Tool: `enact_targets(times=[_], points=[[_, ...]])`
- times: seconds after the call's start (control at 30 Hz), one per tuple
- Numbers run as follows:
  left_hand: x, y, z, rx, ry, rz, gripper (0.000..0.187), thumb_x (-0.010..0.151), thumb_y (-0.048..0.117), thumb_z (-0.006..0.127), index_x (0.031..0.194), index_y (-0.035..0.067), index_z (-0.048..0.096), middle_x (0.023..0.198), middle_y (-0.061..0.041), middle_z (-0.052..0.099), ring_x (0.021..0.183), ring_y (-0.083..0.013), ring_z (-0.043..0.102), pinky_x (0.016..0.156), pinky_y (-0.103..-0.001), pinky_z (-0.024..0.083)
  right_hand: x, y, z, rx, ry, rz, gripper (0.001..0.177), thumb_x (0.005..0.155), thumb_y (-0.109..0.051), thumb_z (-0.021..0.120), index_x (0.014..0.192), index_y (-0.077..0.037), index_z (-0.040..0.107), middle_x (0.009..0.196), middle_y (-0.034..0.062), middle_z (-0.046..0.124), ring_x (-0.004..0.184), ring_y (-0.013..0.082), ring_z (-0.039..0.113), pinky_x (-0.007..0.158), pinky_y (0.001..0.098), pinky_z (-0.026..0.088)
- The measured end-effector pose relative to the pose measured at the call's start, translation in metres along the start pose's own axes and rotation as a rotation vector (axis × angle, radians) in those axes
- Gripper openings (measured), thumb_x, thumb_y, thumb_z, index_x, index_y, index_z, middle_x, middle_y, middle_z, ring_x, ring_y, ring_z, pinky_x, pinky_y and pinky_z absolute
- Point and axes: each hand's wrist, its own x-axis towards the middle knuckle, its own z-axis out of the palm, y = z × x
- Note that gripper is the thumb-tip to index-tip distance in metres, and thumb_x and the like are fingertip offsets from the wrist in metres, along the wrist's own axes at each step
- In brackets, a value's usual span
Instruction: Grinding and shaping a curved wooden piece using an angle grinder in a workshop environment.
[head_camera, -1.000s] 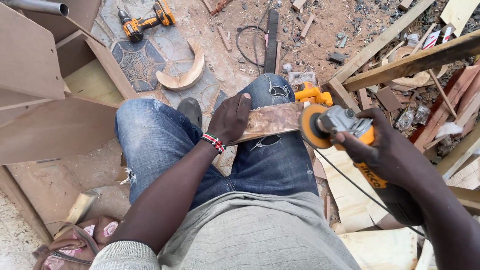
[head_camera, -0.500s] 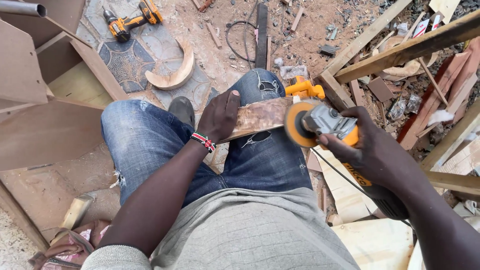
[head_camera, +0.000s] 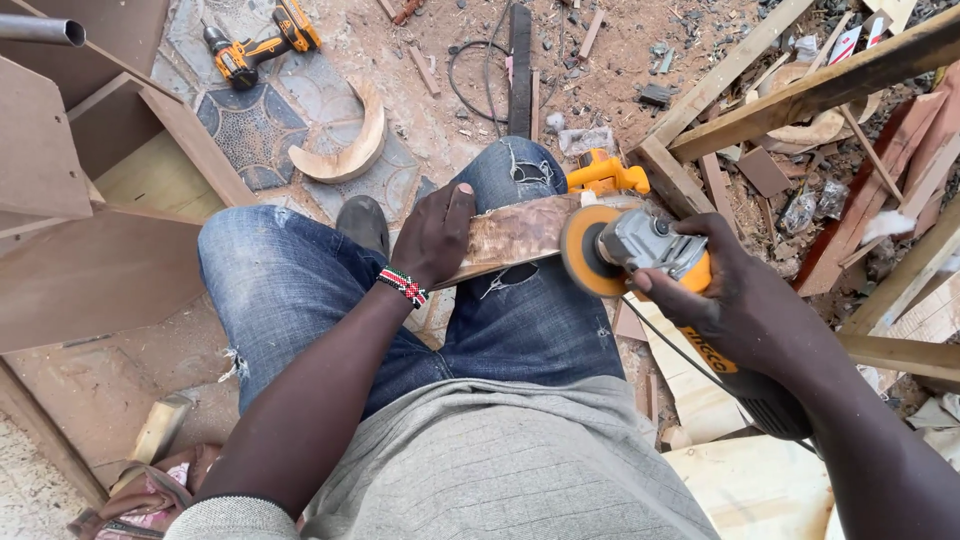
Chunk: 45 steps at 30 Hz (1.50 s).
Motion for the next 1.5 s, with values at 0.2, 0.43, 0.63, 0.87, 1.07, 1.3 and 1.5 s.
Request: enact_targets(times=[0.2,0.43,0.63,0.87,1.07,1.3,1.5], points=[[0.017,0.037,-0.043,-0.414,-0.139,-0.543,0.050,0.122,0.040,0.031,0.085,0.013,0.050,0.077,-0.014,0.060,0.072,-0.0321,0.052,0.070,-0.058,0.033,0.016,0.007,-0.009,0.012,0.011,-0.009,0.083,0.099,-0.069,0.068,0.167,-0.025,0.048,0.119,0.0265,0.083,0.091,0.0422,0.073,0.076,0.0515,0.048],[0.010,0.021,-0.013,-0.276,-0.109,-0.332,0.040,0.124,0.026,0.029,0.098,0.009,0.055,0.089,-0.020,0.067,0.076,-0.0447,0.059,0.071,-0.064,0.038,-0.010,-0.024,0.001,-0.254,-0.021,-0.180,0.086,0.100,-0.073,0.073,0.172,-0.036,0.041,0.099,0.0212,0.083,0.077,0.0362,0.072,0.066,0.0465,0.048],[0.016,0.037,-0.035,-0.381,-0.101,-0.519,0.048,0.123,0.039,0.033,0.091,0.010,0.056,0.087,-0.021,0.070,0.078,-0.0440,0.062,0.072,-0.063,0.036,0.005,-0.021,-0.011,-0.194,0.017,-0.037,0.079,0.104,-0.069,0.070,0.168,-0.029,0.044,0.127,0.0240,0.085,0.090,0.0428,0.081,0.071,0.0521,0.061],[0.007,0.019,-0.001,-0.077,-0.024,-0.169,0.031,0.123,0.019,0.038,0.108,0.005,0.061,0.096,-0.022,0.071,0.079,-0.0479,0.065,0.066,-0.066,0.046,-0.013,-0.036,-0.004,-0.257,-0.030,-0.098,0.085,0.104,-0.068,0.070,0.176,-0.036,0.038,0.126,0.0208,0.086,0.084,0.0363,0.078,0.068,0.0462,0.058],[0.009,0.018,-0.003,-0.131,-0.049,-0.242,0.034,0.123,0.023,0.036,0.108,0.006,0.062,0.100,-0.022,0.073,0.083,-0.0511,0.067,0.067,-0.068,0.045,0.012,-0.031,-0.014,-0.191,0.042,-0.066,0.075,0.109,-0.064,0.070,0.168,-0.025,0.044,0.123,0.0260,0.083,0.083,0.0432,0.080,0.066,0.0510,0.063],[0.015,0.035,-0.012,-0.168,-0.094,-0.314,0.038,0.124,0.028,0.032,0.110,0.008,0.061,0.102,-0.021,0.074,0.084,-0.0536,0.069,0.065,-0.071,0.047,-0.016,-0.062,-0.011,-0.361,-0.046,-0.123,0.090,0.103,-0.072,0.069,0.179,-0.038,0.034,0.124,0.0168,0.087,0.081,0.0353,0.079,0.066,0.0454,0.060],[0.011,0.022,0.001,-0.137,-0.043,-0.249,0.037,0.125,0.025,0.035,0.110,0.006,0.062,0.099,-0.020,0.074,0.084,-0.0525,0.069,0.068,-0.070,0.047,0.012,-0.054,-0.026,-0.245,0.071,-0.111,0.073,0.108,-0.066,0.071,0.167,-0.029,0.049,0.106,0.0226,0.081,0.086,0.0430,0.073,0.073,0.0532,0.047]])
